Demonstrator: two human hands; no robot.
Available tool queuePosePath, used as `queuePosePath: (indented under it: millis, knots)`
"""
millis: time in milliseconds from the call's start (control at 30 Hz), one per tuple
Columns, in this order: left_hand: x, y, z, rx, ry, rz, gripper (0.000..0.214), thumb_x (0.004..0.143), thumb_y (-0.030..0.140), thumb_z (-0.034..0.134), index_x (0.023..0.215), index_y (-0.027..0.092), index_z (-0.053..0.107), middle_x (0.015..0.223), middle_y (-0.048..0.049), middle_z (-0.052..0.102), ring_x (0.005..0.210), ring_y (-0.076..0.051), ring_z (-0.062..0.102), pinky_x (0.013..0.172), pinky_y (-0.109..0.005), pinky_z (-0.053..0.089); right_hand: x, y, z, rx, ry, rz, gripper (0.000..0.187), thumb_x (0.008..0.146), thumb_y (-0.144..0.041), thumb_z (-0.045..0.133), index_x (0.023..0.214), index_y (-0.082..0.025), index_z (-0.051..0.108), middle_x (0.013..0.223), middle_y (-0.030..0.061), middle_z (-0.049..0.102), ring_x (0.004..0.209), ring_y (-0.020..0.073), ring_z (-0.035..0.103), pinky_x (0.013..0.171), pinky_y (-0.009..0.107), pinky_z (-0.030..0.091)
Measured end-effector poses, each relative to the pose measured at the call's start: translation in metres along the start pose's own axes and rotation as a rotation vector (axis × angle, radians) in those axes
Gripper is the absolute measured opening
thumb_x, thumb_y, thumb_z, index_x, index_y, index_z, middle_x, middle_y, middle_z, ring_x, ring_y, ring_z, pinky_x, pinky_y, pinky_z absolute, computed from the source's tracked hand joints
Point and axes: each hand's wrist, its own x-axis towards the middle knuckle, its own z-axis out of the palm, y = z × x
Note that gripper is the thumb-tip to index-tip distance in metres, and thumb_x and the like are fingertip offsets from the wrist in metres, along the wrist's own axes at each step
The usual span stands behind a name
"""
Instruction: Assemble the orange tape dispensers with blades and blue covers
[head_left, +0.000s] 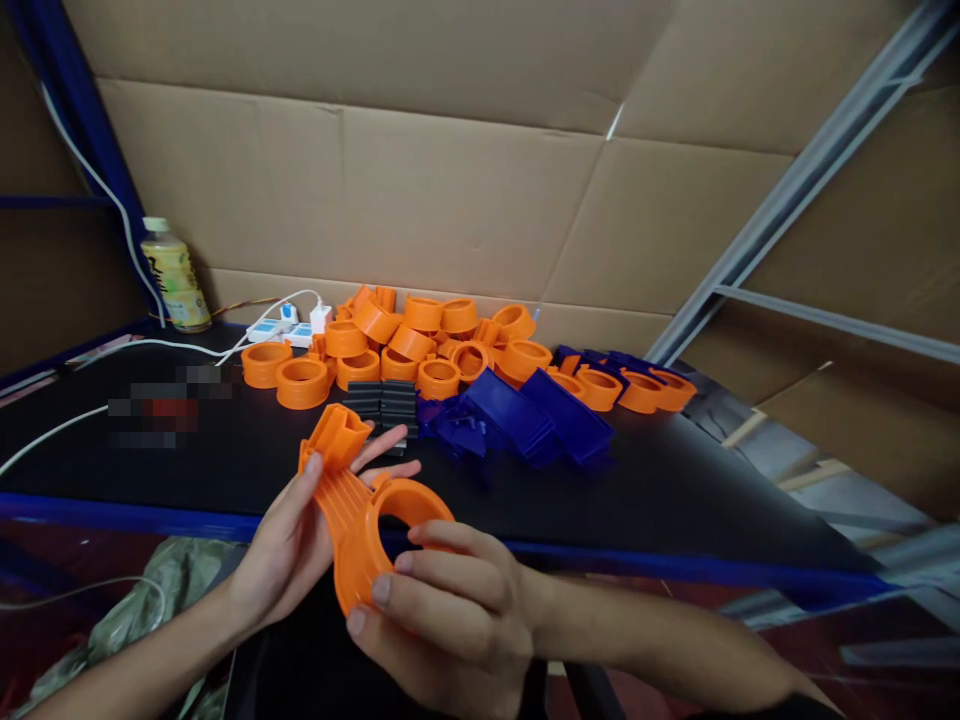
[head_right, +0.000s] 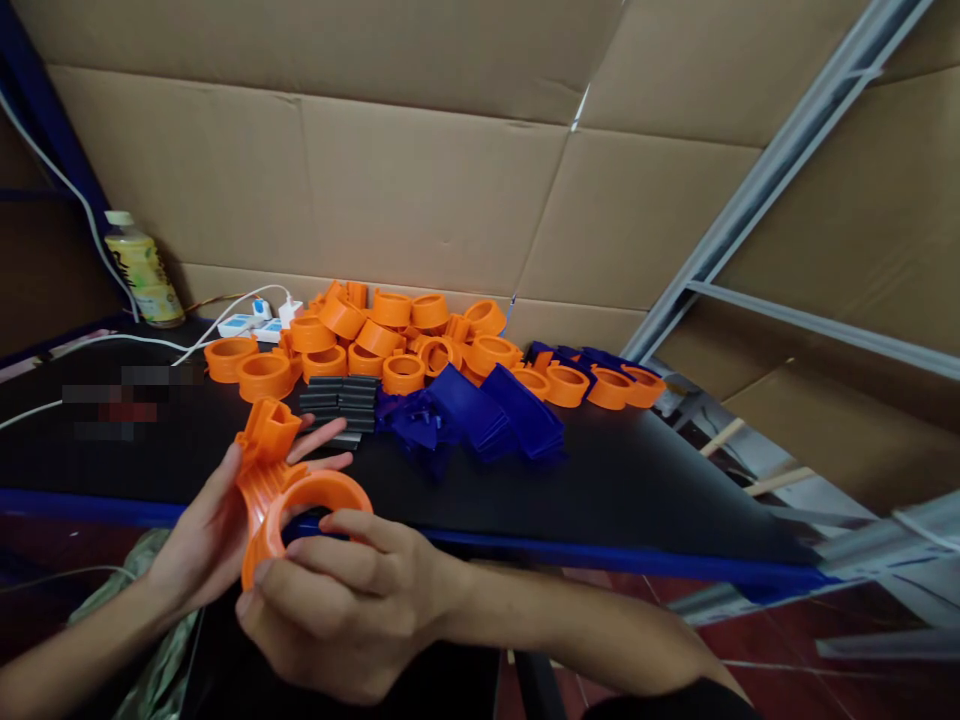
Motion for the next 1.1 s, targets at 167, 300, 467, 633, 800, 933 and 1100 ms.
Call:
queuePosePath:
  millis: [167,300,467,633,800,933,1100]
  knots:
    - [0.001,0.0,-0.009,0.071,0.103,0.121,0.052,0.094,0.053,0.057,0.137,0.025,0.059,0.135,-0.0135,0.067,0.11,-0.033,0.069,0.092,-0.045,0.056,0.023,0.004,-0.029,0.076,-0.022,-0.274,0.022,0.088,-0.025,0.068,0.109,-0.021,0.072,0.112,0.0062,0.071,0.115,0.0166,0.064,0.107,0.027,0.054]
    - [-0.003,0.001,-0.017,0.162,0.11,0.067,0.062,0.094,0.056,0.056,0.138,0.013,0.058,0.087,-0.0129,0.078,0.073,-0.025,0.072,0.071,-0.036,0.058,0.036,0.019,-0.062,0.232,-0.149,-0.104,0.023,0.093,-0.02,0.062,0.116,-0.016,0.063,0.104,0.0063,0.073,0.102,0.0145,0.067,0.095,0.027,0.058]
    - [0.001,0.005,-0.012,0.322,0.131,0.039,0.064,0.095,0.059,0.05,0.125,0.005,0.067,0.069,-0.0116,0.074,0.062,-0.023,0.069,0.062,-0.031,0.055,0.042,0.069,-0.086,-0.291,-0.333,0.318,0.02,0.096,-0.026,0.06,0.113,-0.021,0.067,0.108,0.0092,0.072,0.102,0.0252,0.065,0.086,0.043,0.058]
    - [0.002,0.01,-0.007,0.393,0.179,0.008,0.055,0.097,0.053,0.048,0.111,0.007,0.074,0.062,-0.01,0.072,0.06,-0.022,0.069,0.061,-0.03,0.053,0.044,0.09,-0.083,-0.365,-0.478,0.3,0.026,0.098,-0.031,0.056,0.118,-0.018,0.068,0.113,0.0114,0.071,0.106,0.0269,0.061,0.09,0.046,0.055]
    - [0.002,0.011,-0.009,0.413,0.174,0.058,0.046,0.097,0.049,0.051,0.101,0.009,0.074,0.065,-0.0096,0.073,0.059,-0.022,0.07,0.059,-0.03,0.052,0.064,0.086,-0.045,-0.299,-0.648,0.196,0.023,0.098,-0.029,0.057,0.114,-0.018,0.069,0.107,0.0108,0.071,0.101,0.0236,0.061,0.091,0.04,0.052]
    - [0.007,0.009,-0.011,0.47,0.156,0.052,0.038,0.096,0.044,0.057,0.102,0.01,0.071,0.063,-0.0081,0.073,0.057,-0.02,0.068,0.06,-0.029,0.052,0.074,0.087,-0.018,-0.36,-0.694,0.221,0.019,0.097,-0.023,0.057,0.109,-0.017,0.07,0.104,0.0105,0.071,0.099,0.0235,0.06,0.077,0.033,0.052]
    - [0.014,0.008,-0.013,0.54,0.131,0.011,0.037,0.096,0.044,0.059,0.105,0.01,0.069,0.067,-0.0096,0.076,0.058,-0.02,0.07,0.06,-0.028,0.051,0.072,0.09,-0.014,-0.374,-0.667,0.268,0.015,0.098,-0.024,0.055,0.093,-0.019,0.069,0.101,0.0085,0.07,0.094,0.0219,0.06,0.063,0.03,0.044]
